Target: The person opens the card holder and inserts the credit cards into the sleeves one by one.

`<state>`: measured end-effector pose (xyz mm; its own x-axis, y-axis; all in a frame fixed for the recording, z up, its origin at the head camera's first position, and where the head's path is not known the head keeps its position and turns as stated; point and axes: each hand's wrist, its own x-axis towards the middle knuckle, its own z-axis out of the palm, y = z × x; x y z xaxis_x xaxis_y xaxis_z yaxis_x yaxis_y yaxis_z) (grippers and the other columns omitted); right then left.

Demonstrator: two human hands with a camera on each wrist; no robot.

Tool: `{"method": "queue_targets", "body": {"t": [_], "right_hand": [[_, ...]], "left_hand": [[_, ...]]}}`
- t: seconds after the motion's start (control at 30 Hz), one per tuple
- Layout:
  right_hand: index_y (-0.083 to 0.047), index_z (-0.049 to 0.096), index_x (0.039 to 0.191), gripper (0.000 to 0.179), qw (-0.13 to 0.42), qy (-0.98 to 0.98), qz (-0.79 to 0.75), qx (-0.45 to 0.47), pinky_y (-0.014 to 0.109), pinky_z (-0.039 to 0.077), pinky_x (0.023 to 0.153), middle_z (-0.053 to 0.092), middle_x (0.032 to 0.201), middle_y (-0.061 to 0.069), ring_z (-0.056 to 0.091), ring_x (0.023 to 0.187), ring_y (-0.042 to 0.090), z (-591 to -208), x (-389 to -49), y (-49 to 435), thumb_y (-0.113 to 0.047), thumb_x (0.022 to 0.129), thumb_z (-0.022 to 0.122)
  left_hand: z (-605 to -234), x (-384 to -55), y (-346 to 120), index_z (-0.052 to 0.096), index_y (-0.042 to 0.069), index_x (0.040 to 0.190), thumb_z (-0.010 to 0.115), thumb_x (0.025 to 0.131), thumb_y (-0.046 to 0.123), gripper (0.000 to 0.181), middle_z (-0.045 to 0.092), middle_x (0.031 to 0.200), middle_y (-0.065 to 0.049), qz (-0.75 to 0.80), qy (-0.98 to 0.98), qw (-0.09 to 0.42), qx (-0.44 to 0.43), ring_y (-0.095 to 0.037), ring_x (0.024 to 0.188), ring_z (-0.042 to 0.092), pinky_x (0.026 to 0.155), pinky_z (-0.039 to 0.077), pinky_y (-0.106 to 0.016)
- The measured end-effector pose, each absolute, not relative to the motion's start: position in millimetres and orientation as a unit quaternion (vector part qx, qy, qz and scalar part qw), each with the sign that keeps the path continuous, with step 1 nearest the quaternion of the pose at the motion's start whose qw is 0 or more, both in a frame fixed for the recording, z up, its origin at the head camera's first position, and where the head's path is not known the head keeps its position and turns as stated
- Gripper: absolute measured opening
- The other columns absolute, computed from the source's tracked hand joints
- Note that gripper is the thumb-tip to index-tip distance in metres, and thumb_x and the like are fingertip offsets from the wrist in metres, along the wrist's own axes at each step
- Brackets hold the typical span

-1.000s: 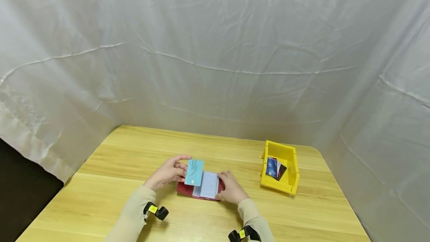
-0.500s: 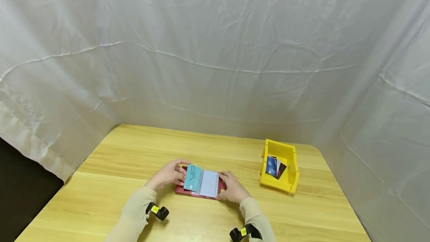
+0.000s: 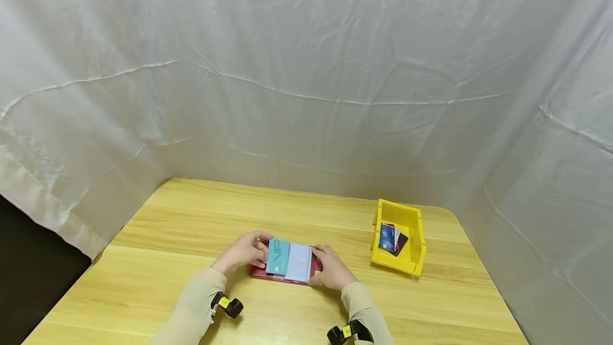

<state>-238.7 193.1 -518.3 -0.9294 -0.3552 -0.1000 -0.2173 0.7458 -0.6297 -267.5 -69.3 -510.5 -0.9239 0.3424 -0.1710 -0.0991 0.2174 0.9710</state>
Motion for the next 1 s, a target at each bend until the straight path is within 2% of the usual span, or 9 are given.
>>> {"method": "queue_targets", "body": {"t": [0.43,0.73,1.0], "right_hand": [[0.003,0.043,0.144,0.083,0.115,0.929,-0.321,-0.147,0.063,0.021,0.118,0.034,0.155,0.022,0.02,0.146,0.046,-516,-239,192,-0.017,0.073,0.082],[0.004,0.044,0.143,0.083,0.111,0.929,-0.321,-0.144,0.063,0.022,0.118,0.035,0.154,0.023,0.022,0.146,0.046,-516,-239,192,-0.016,0.072,0.083],[0.005,0.044,0.142,0.082,0.112,0.929,-0.32,-0.146,0.062,0.024,0.118,0.036,0.153,0.023,0.024,0.145,0.046,-514,-238,191,-0.015,0.073,0.082]], "left_hand": [[-508,-263,-62,0.046,-0.013,0.134,0.056,0.08,-0.014,0.054,0.058,0.084,-0.019,0.608,0.771,0.174,0.075,-0.016,0.061,0.059,0.058,0.06,-0.031],[-507,-259,-54,0.047,-0.012,0.136,0.059,0.08,-0.012,0.057,0.054,0.078,-0.007,0.56,0.812,0.137,0.095,-0.015,0.059,0.057,0.054,0.058,-0.028],[-510,-255,-42,0.045,-0.013,0.137,0.056,0.079,-0.013,0.059,0.057,0.084,-0.015,0.546,0.824,0.11,0.107,-0.014,0.059,0.055,0.052,0.057,-0.028]]}}
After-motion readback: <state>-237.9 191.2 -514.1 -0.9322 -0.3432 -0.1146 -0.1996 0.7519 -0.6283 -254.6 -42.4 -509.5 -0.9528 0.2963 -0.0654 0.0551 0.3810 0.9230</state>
